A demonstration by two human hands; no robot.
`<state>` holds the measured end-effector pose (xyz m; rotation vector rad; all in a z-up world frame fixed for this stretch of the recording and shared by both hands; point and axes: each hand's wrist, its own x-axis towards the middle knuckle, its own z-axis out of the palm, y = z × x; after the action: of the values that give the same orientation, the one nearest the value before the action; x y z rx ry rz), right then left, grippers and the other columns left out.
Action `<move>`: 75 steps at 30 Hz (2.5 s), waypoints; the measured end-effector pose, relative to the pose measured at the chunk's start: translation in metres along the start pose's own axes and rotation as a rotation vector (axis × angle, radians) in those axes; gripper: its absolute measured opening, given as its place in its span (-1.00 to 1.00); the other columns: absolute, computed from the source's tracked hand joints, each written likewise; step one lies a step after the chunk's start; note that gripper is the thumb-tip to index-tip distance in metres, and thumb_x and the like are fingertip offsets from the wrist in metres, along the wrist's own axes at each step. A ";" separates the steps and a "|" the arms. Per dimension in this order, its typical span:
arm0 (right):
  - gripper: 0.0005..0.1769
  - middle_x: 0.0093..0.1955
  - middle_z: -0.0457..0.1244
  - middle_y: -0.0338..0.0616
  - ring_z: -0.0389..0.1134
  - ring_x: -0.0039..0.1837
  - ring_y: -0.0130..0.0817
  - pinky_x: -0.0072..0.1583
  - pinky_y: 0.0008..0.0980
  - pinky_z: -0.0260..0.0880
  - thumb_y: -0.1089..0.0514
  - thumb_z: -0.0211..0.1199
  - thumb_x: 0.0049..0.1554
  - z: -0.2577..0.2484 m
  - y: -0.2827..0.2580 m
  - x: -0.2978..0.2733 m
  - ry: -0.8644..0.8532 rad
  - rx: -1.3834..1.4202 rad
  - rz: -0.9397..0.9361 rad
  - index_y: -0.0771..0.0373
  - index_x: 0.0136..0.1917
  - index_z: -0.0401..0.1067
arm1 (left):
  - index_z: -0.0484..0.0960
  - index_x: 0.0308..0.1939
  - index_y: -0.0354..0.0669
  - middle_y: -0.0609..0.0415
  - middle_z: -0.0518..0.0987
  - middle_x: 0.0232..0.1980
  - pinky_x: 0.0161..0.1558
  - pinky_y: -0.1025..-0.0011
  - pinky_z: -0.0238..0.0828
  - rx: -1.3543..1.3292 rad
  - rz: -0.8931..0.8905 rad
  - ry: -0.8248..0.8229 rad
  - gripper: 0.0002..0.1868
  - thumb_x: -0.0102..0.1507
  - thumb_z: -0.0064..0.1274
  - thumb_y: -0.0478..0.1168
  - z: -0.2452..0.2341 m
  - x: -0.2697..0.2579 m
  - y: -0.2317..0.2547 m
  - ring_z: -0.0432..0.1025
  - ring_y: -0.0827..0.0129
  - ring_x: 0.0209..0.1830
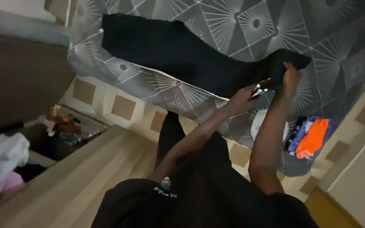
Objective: Fold various pieces of clothing on a bed.
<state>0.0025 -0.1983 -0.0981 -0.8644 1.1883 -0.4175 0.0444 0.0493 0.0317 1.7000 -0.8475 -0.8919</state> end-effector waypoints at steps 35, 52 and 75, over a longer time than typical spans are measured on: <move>-0.61 0.23 0.25 0.24 0.28 0.27 0.16 0.28 0.06 0.27 0.06 0.29 0.30 0.370 0.258 -0.211 -0.032 -1.177 -0.792 0.45 0.20 0.43 | 0.37 0.19 -0.28 -0.02 0.38 0.10 0.01 0.24 0.27 -0.206 -0.403 1.284 -0.39 0.27 0.22 0.05 -0.500 -0.183 -0.344 0.29 0.24 0.04; -0.60 0.14 0.29 0.16 0.34 0.19 0.08 0.25 0.00 0.31 0.15 0.23 0.20 0.297 0.245 -0.197 0.126 -0.845 -0.302 0.41 0.22 0.29 | 0.56 -0.01 -0.24 -0.24 0.54 0.02 0.16 -0.12 0.25 0.745 -0.391 0.816 -0.64 0.42 0.04 0.03 -0.539 -0.133 -0.260 0.41 -0.13 0.12; -0.67 0.05 0.28 0.09 0.27 0.16 0.08 0.19 0.06 0.23 0.06 0.48 0.12 0.451 0.185 -0.103 -0.499 -1.413 -0.968 0.27 0.07 0.53 | 0.54 0.23 -0.25 -0.27 0.60 0.09 0.09 0.07 0.45 0.572 -0.601 0.743 -0.53 0.22 0.01 -0.30 -0.559 -0.177 -0.229 0.53 -0.07 0.06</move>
<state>0.3564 0.1512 -0.1237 -2.6125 0.3590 -0.0180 0.4723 0.5073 -0.0278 2.6165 -0.0584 -0.3050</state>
